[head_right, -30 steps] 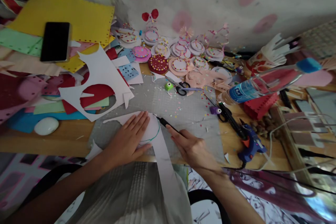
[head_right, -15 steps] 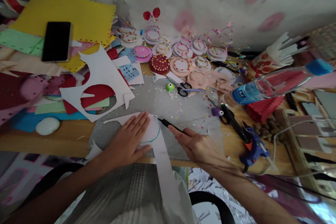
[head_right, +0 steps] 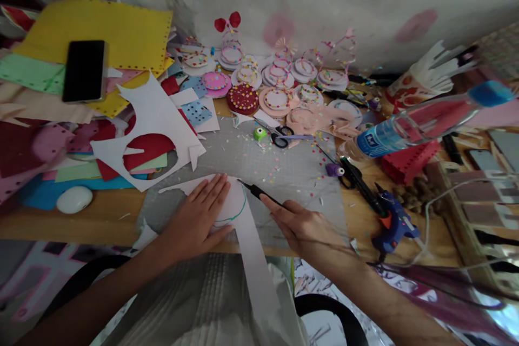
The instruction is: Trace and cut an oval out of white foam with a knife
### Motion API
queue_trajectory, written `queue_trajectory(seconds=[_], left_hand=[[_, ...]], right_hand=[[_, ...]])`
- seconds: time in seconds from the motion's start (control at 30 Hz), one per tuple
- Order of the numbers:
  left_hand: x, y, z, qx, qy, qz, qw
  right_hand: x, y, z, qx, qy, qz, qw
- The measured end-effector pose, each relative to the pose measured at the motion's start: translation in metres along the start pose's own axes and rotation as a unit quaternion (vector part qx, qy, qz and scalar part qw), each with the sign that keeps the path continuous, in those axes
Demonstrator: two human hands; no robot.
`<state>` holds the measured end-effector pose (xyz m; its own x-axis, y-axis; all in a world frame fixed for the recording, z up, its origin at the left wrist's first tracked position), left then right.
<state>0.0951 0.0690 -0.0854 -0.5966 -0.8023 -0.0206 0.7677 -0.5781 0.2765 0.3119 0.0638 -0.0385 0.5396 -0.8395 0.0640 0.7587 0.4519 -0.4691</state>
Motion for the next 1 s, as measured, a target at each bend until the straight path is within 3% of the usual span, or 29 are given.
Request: queue_trajectory(seconds=[0.23,0.37,0.6,0.8,1.0], left_hand=[[0.001,0.001,0.001,0.001,-0.007,0.006,1.0],[0.0,0.0,0.001,0.006,-0.006,0.011,1.0],[-0.002,0.003,0.0,0.001,0.009,0.03,1.0],[-0.004,0.013,-0.003,0.0,0.052,0.091,0.994],[-0.006,0.017,-0.002,0.02,0.059,0.113,0.992]], right_hand=[[0.0,-0.008,0.002,0.01,0.016,0.001,1.0],[0.015,-0.007,0.01,0.0,0.033,0.006,0.999],[0.045,0.001,0.03,-0.031,0.175,-0.08,0.981],[0.022,-0.007,0.019,-0.071,0.15,-0.075,0.983],[-0.011,-0.01,0.008,-0.061,0.096,0.005,0.994]])
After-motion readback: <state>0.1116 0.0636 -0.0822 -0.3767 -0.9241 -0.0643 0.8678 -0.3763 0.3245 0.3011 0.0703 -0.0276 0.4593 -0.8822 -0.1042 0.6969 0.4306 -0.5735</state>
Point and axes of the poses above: each hand's wrist, its own x-axis away from the middle knuckle, its own z-axis out of the back of the hand, y = z × x, the point moved 5 cm from there along -x, towards the middle knuckle, and after that the axes turned 5 degrees about z, right-handed, at the moved point
